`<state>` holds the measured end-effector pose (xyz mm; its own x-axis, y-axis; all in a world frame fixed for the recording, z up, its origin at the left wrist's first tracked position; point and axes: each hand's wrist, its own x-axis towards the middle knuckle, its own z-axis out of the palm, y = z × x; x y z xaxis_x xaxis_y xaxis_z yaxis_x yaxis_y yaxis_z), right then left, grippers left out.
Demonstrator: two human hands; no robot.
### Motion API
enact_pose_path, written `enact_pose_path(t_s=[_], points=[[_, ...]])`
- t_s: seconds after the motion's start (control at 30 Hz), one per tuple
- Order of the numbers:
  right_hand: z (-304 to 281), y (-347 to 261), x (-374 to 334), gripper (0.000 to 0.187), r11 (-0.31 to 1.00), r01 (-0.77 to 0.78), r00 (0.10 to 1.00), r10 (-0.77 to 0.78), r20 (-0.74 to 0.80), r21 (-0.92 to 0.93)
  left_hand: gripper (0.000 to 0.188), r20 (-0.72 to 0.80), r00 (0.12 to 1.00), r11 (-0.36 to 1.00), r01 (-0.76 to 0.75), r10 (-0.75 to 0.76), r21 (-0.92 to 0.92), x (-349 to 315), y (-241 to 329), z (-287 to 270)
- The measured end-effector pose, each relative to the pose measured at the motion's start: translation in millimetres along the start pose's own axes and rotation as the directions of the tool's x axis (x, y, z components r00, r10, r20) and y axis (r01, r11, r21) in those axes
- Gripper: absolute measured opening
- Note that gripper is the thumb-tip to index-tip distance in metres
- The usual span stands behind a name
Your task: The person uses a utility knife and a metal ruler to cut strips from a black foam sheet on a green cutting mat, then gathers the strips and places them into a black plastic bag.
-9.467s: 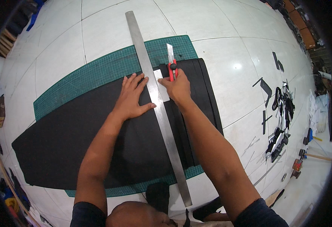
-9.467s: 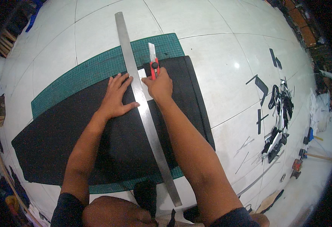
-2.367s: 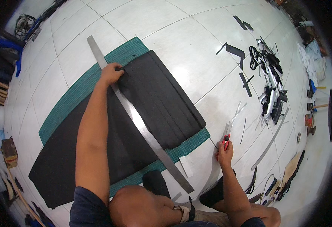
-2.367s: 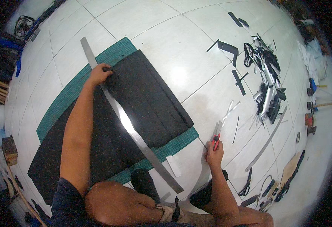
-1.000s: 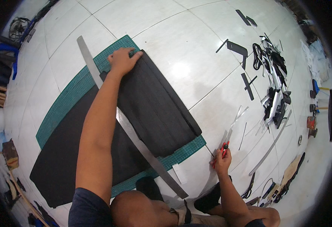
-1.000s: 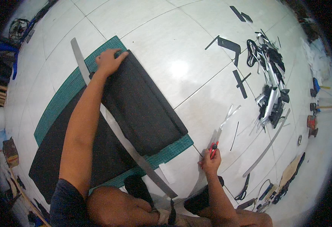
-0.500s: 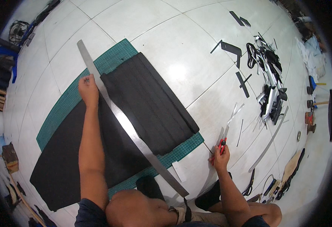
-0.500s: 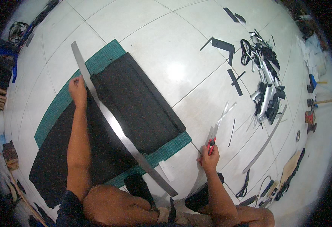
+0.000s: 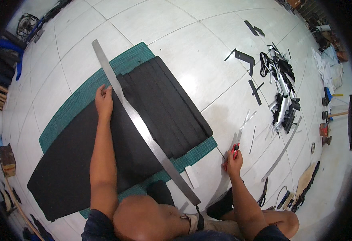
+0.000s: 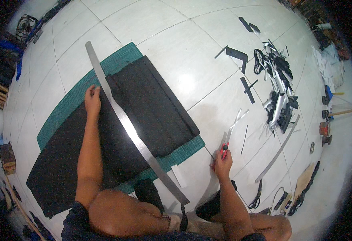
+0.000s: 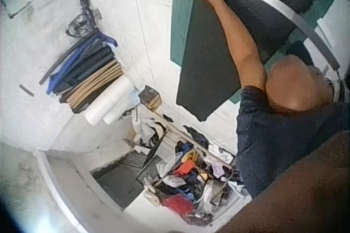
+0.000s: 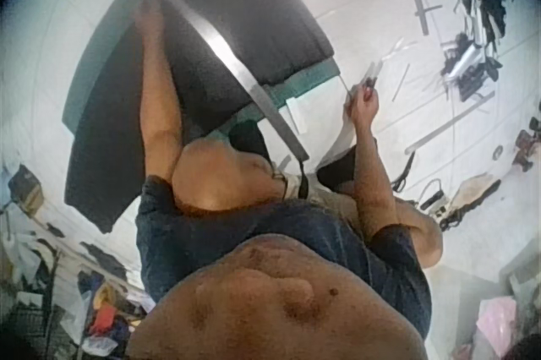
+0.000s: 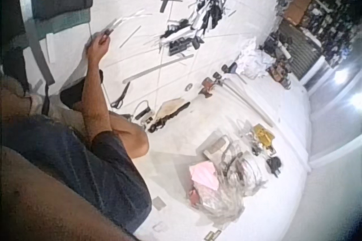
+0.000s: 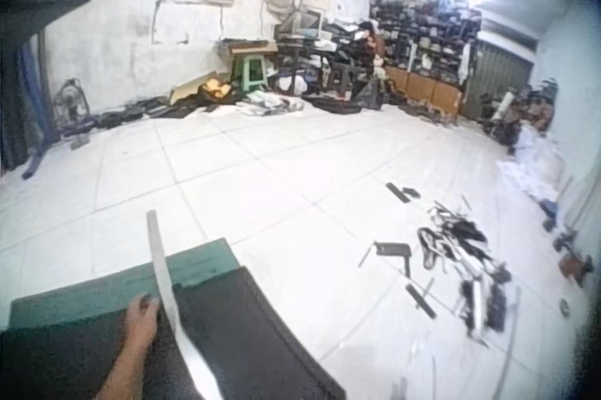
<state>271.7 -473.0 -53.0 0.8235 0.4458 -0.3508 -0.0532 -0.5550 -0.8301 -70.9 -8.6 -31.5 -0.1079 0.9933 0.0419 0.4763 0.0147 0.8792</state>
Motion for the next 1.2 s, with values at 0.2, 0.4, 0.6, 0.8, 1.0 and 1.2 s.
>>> enact_pose_path(t_s=[0.2,0.4,0.6,0.8,1.0,1.2], points=[[3,20,9,0.017,0.999,0.043,0.999,-0.043,-0.025,-0.015,0.059,0.106,0.994,0.994,-0.036,0.025,0.104,13,-15,3],[-1,33,14,0.017,0.996,0.069,0.997,-0.072,-0.042,-0.064,0.064,0.174,0.977,0.949,-0.17,0.126,0.265,45,-12,25],[5,-5,-1,0.018,1.0,-0.013,1.0,0.014,-0.028,0.019,0.059,0.355,0.933,0.883,-0.216,0.06,0.417,72,-7,28],[8,-12,-4,0.018,1.0,-0.003,0.998,0.002,-0.057,-0.008,0.056,0.322,0.939,0.886,-0.251,0.124,0.389,72,-12,28],[3,13,7,0.018,0.999,0.047,0.997,-0.048,-0.065,-0.026,0.055,0.247,0.951,0.94,-0.246,0.186,0.237,63,-23,23],[5,-5,-1,0.019,0.999,-0.016,0.999,0.017,-0.032,0.032,0.047,0.318,0.938,0.869,-0.271,0.141,0.414,66,2,30]])
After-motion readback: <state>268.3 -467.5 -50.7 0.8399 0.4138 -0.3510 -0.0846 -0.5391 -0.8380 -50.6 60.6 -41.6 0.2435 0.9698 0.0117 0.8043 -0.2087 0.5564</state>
